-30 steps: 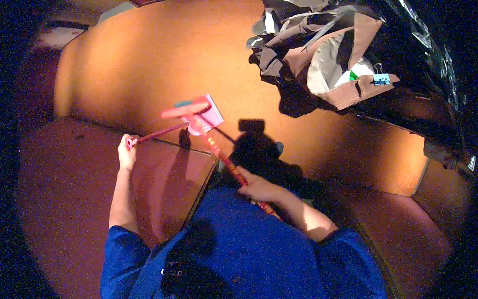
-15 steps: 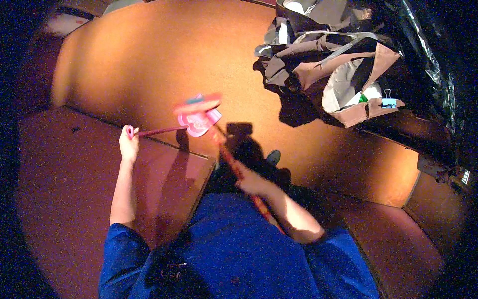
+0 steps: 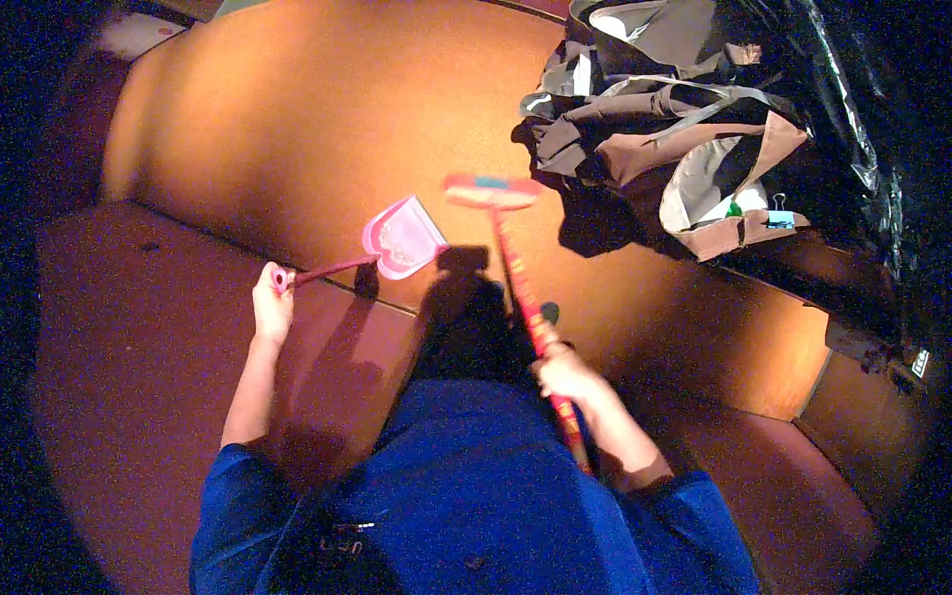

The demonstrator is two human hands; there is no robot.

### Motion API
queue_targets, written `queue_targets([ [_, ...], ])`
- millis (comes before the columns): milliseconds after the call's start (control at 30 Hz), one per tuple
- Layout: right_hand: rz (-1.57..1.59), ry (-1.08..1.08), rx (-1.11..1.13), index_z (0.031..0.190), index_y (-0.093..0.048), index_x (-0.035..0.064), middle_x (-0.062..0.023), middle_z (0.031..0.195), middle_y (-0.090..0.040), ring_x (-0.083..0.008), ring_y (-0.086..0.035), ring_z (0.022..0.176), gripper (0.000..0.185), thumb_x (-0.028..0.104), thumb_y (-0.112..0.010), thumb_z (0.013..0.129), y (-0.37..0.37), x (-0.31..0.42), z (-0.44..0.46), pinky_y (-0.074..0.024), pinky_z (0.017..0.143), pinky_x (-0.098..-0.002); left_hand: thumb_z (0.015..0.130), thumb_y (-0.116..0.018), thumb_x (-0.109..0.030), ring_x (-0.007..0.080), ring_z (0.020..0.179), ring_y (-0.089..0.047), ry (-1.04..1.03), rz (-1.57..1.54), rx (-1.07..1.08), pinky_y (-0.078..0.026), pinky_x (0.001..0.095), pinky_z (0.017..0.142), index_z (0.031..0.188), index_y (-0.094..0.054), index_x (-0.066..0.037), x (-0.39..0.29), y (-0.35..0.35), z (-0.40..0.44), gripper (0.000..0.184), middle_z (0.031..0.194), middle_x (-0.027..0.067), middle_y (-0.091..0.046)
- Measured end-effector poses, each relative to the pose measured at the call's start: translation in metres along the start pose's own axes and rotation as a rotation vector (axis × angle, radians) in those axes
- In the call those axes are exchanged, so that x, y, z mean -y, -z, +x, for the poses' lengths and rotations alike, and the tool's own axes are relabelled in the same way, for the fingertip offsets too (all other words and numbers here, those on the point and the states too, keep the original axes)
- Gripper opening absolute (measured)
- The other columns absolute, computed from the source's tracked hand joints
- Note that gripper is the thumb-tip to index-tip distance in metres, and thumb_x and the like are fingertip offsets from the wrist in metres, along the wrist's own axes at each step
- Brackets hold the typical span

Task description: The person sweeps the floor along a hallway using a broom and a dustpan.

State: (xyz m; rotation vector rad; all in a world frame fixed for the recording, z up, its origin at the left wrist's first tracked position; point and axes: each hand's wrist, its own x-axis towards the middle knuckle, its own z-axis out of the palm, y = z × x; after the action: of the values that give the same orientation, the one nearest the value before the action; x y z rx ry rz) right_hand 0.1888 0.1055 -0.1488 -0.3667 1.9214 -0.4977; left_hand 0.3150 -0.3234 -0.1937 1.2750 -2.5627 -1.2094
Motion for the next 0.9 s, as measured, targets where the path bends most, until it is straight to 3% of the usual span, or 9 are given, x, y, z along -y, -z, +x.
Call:
queue_targets([
  [133, 0.35, -0.24, 0.44, 0.136, -0.013, 0.0082, -0.0122, 0.129, -0.035, -0.0178, -0.034, 0.117, 0.074, 0.008, -0.054, 0.075, 0.005, 0.095, -0.029, -0.0285, 0.095, -0.0278, 0.079, -0.055, -0.004, 0.0194, 0.055, -0.041, -0.014, 0.014, 0.012, -0.041, 0.0292, 0.055, 0.072, -0.042, -0.001, 0.005, 0.004, 0.002, 0.015, 0.061, 0.0143, -0.048],
  [200, 0.27, -0.049, 0.335, 0.137, -0.013, 0.0089, -0.0127, 0.115, -0.045, -0.0172, -0.044, 0.103, 0.074, 0.007, -0.054, 0.075, 0.0, 0.065, -0.032, -0.0362, 0.087, -0.0272, 0.079, -0.056, -0.005, 0.0184, 0.055, -0.041, -0.004, 0.042, 0.019, -0.041, 0.0292, 0.056, 0.072, -0.042, -0.001, 0.012, 0.011, 0.0, 0.016, 0.061, 0.0142, -0.048],
  [400, 0.145, -0.513, 0.077, 0.132, -0.019, 0.015, -0.0239, 0.104, -0.055, -0.0331, -0.055, 0.096, 0.067, 0.008, -0.05, 0.072, 0.062, 0.096, 0.009, -0.0447, 0.08, -0.0393, 0.079, -0.057, -0.005, 0.0141, 0.06, -0.03, 0.08, 0.035, 0.02, -0.036, 0.0243, 0.056, 0.07, -0.035, -0.004, 0.007, 0.015, -0.005, 0.024, 0.062, 0.0055, -0.033],
  [533, -0.128, -0.353, 0.019, 0.131, -0.019, 0.0126, -0.0185, 0.083, -0.058, -0.027, -0.059, 0.073, 0.067, 0.006, -0.049, 0.071, 0.036, 0.07, 0.046, -0.0476, 0.061, -0.0348, 0.08, -0.057, -0.007, 0.0141, 0.06, -0.029, 0.035, -0.001, -0.011, -0.035, 0.0241, 0.056, 0.069, -0.034, -0.005, 0.006, 0.008, 0.001, 0.025, 0.062, 0.0047, -0.03],
  [633, 0.123, 0.015, 0.158, 0.134, -0.016, 0.0113, -0.0163, 0.098, -0.053, -0.0276, -0.054, 0.079, 0.071, 0.007, -0.053, 0.073, -0.033, 0.054, 0.047, -0.0461, 0.07, -0.036, 0.08, -0.057, -0.008, 0.0148, 0.058, -0.033, -0.008, 0.025, -0.018, -0.037, 0.0259, 0.055, 0.072, -0.038, -0.003, 0.007, 0.008, 0.005, 0.022, 0.061, 0.0074, -0.036],
  [700, 0.328, -0.222, 0.51, 0.137, -0.007, 0.0146, -0.0155, 0.11, -0.047, -0.0248, -0.053, 0.077, 0.077, 0.013, -0.055, 0.076, -0.023, 0.092, 0.01, -0.0464, 0.066, -0.034, 0.081, -0.057, -0.009, 0.0148, 0.057, -0.037, -0.055, 0.015, -0.017, -0.039, 0.0269, 0.055, 0.074, -0.042, -0.001, 0.01, 0.009, 0.008, 0.018, 0.06, 0.0098, -0.042],
  [733, 0.088, 0.228, 0.222, 0.137, -0.006, 0.0133, -0.0191, 0.117, -0.044, -0.0267, -0.056, 0.082, 0.078, 0.017, -0.055, 0.076, -0.046, 0.075, -0.004, -0.0456, 0.072, -0.0352, 0.081, -0.057, -0.009, 0.0148, 0.057, -0.037, -0.065, 0.019, -0.01, -0.039, 0.0269, 0.055, 0.074, -0.042, -0.001, 0.01, 0.013, 0.009, 0.018, 0.06, 0.0098, -0.042],
  [867, 0.094, -0.216, 0.352, 0.137, -0.005, 0.0131, -0.0235, 0.111, -0.051, -0.0321, -0.053, 0.097, 0.077, 0.019, -0.054, 0.077, 0.016, 0.098, -0.04, -0.04, 0.085, -0.0379, 0.081, -0.057, -0.01, 0.0128, 0.058, -0.034, -0.109, 0.035, 0.01, -0.038, 0.0256, 0.053, 0.073, -0.041, -0.001, 0.001, 0.021, 0.002, 0.02, 0.059, 0.0084, -0.039],
  [900, -0.008, -0.095, 0.173, 0.137, -0.005, 0.0125, -0.0216, 0.091, -0.057, -0.0292, -0.059, 0.075, 0.077, 0.017, -0.053, 0.077, 0.012, 0.075, -0.038, -0.0469, 0.069, -0.0361, 0.081, -0.057, -0.01, 0.0127, 0.058, -0.034, -0.097, 0.053, 0.019, -0.038, 0.0256, 0.053, 0.073, -0.041, -0.001, -0.011, 0.026, -0.001, 0.02, 0.059, 0.0083, -0.039],
])
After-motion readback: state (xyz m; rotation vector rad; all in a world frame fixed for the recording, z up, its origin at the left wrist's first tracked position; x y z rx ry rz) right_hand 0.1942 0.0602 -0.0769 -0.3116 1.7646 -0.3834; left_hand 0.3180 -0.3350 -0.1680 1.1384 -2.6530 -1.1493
